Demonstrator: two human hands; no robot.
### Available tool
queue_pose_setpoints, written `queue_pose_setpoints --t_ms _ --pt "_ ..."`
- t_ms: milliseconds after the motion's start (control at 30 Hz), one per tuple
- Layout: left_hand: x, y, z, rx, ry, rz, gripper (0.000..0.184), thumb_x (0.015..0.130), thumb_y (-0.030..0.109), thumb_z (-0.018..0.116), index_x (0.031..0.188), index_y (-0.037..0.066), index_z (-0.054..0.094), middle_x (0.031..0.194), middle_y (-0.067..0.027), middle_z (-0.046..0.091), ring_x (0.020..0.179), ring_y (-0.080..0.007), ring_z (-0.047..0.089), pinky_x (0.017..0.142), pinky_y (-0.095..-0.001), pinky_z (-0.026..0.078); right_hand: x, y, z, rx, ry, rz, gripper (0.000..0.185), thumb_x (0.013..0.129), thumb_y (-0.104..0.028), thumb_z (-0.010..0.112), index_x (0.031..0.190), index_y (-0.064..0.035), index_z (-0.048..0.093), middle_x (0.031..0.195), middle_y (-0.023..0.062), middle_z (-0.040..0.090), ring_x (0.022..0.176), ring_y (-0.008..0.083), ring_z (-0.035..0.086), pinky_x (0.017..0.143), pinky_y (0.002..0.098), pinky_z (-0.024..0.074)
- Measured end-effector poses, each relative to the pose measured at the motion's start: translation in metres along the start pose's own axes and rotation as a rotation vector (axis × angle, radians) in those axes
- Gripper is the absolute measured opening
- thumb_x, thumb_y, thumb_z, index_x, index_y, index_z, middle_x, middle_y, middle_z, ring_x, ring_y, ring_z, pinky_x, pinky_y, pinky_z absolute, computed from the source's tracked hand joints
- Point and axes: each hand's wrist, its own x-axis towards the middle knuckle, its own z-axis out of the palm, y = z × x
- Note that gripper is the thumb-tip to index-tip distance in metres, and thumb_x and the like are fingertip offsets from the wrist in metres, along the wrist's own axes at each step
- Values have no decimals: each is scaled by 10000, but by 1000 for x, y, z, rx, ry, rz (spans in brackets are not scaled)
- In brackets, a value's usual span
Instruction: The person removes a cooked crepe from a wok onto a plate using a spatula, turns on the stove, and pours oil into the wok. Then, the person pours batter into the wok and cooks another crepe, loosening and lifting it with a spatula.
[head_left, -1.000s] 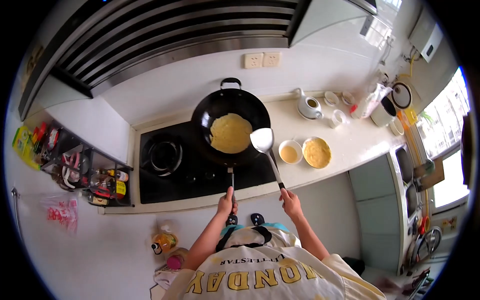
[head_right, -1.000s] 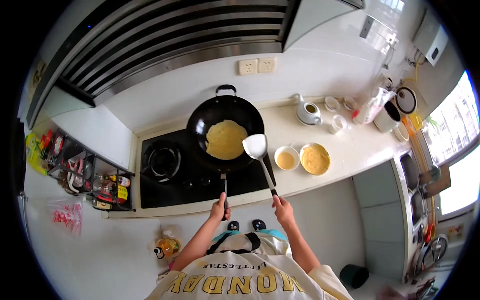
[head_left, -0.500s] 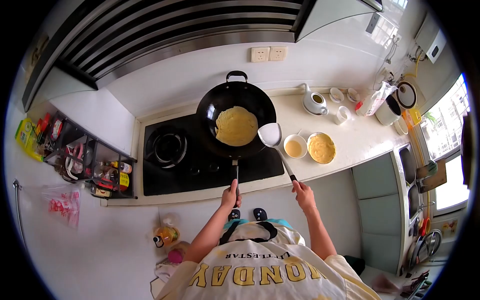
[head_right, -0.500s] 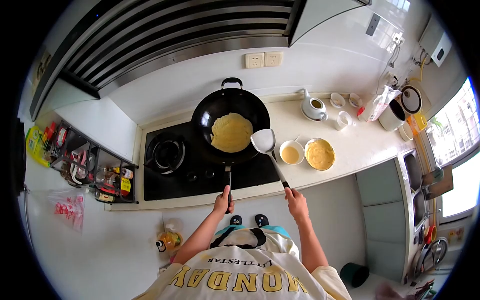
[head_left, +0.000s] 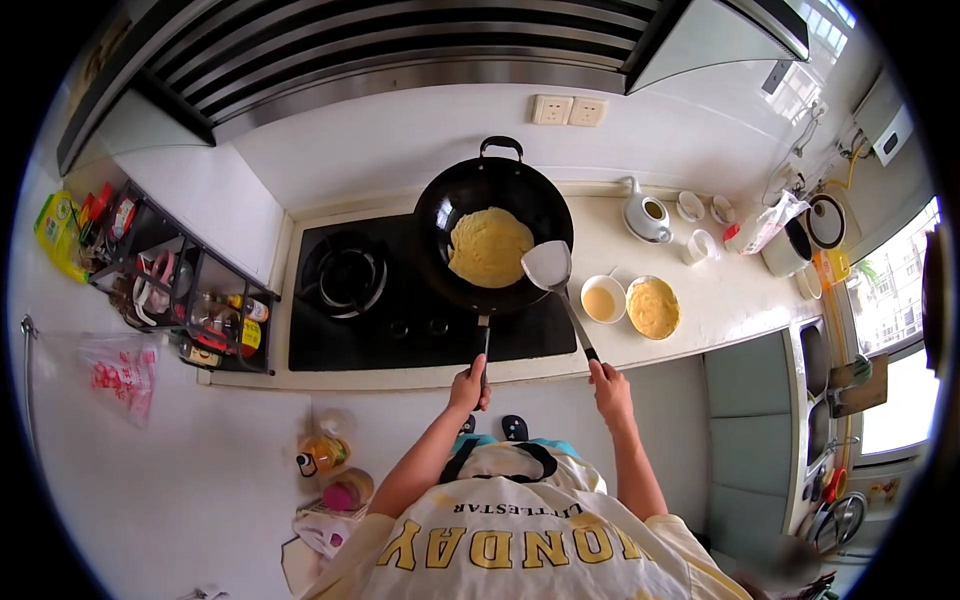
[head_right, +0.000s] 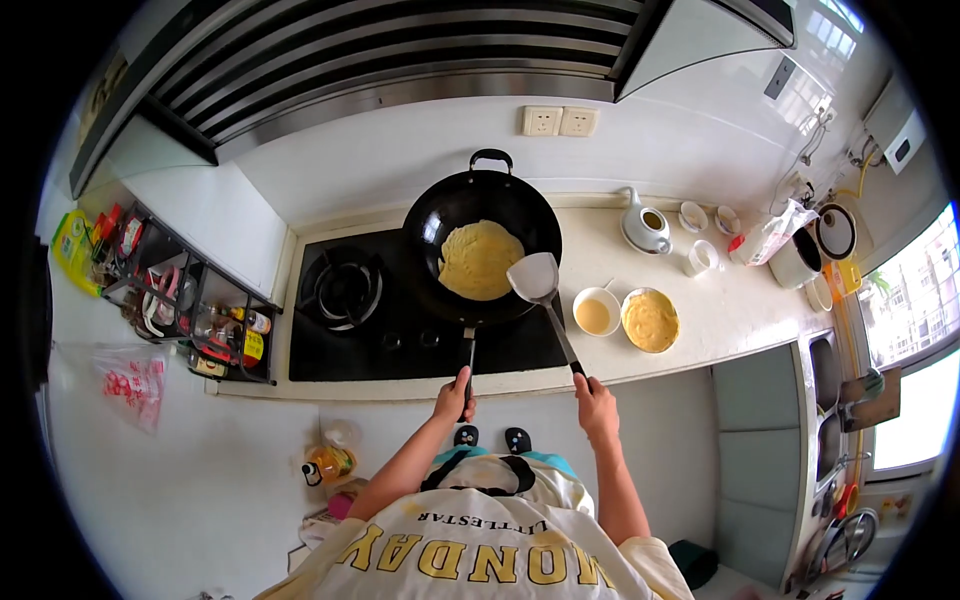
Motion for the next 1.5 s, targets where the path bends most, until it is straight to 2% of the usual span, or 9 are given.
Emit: queue_pose_setpoints --t_ms 67,467,867,1000,1033,1167,1300,1333,1500 --pt "3 -4 -1 7 -9 32 682 868 681 440 631 43 479 469 -54 469 356 -171 474 360 -320 411 -6 -30 -16 -103 7 47 549 894 -562 457 876 -44 639 850 199 654 898 422 595 751 464 460" --pt "4 -8 -2 31 -17 67 693 882 666 427 701 4 529 463 -59 483 344 -172 486 342 -318 416 54 -236 -119 -877 141 -421 273 844 -282 599 958 -48 682 1001 167 678 966 305 650 771 400 522" --pt "-3 3 -2 -43 -49 45 645 878 661 451 661 53 477 489 -48 485 355 -152 467 339 -314 400 102 -310 -64 -1149 -219 -118 352 823 -209 627 1161 -111 651 1242 90 611 1097 251 616 849 371 508" --pt "-5 5 -1 -35 -51 33 653 873 668 451 649 55 475 485 -46 483 353 -154 466 337 -315 400 158 -257 -70 -827 -298 -15 262 745 -318 736 853 -80 717 812 55 713 726 158 681 644 317 520" --pt "-3 6 -1 -21 -50 36 655 872 670 451 647 55 475 484 -46 482 353 -154 466 336 -316 400 161 -235 -67 -623 -287 -149 290 761 -261 714 629 -12 644 516 66 576 364 128 459 348 295 352" --pt "-4 9 -1 -20 -73 33 695 869 684 434 674 21 507 476 -63 496 353 -169 490 344 -323 426 115 -200 -58 -542 -270 -157 430 752 -416 718 625 -9 662 462 54 517 373 142 469 376 312 364" --pt "-4 8 -1 -45 -62 18 689 870 679 441 698 16 511 477 -59 488 353 -167 485 343 -319 417 97 -161 -14 -414 -243 -72 473 815 -493 631 738 -33 710 725 128 680 696 265 658 675 354 506" --pt "-6 8 -1 -43 -63 14 686 869 678 444 699 17 510 476 -59 486 353 -167 484 342 -318 414 119 -123 20 -229 -168 -161 488 807 -501 654 677 -30 680 530 67 572 441 181 525 464 321 421" --pt "-6 13 -1 -70 -71 -5 675 861 679 462 699 24 499 472 -63 475 352 -169 480 339 -317 404 98 -122 58 13 -57 -173 484 833 -496 643 747 -25 709 539 69 580 529 183 571 549 335 447"
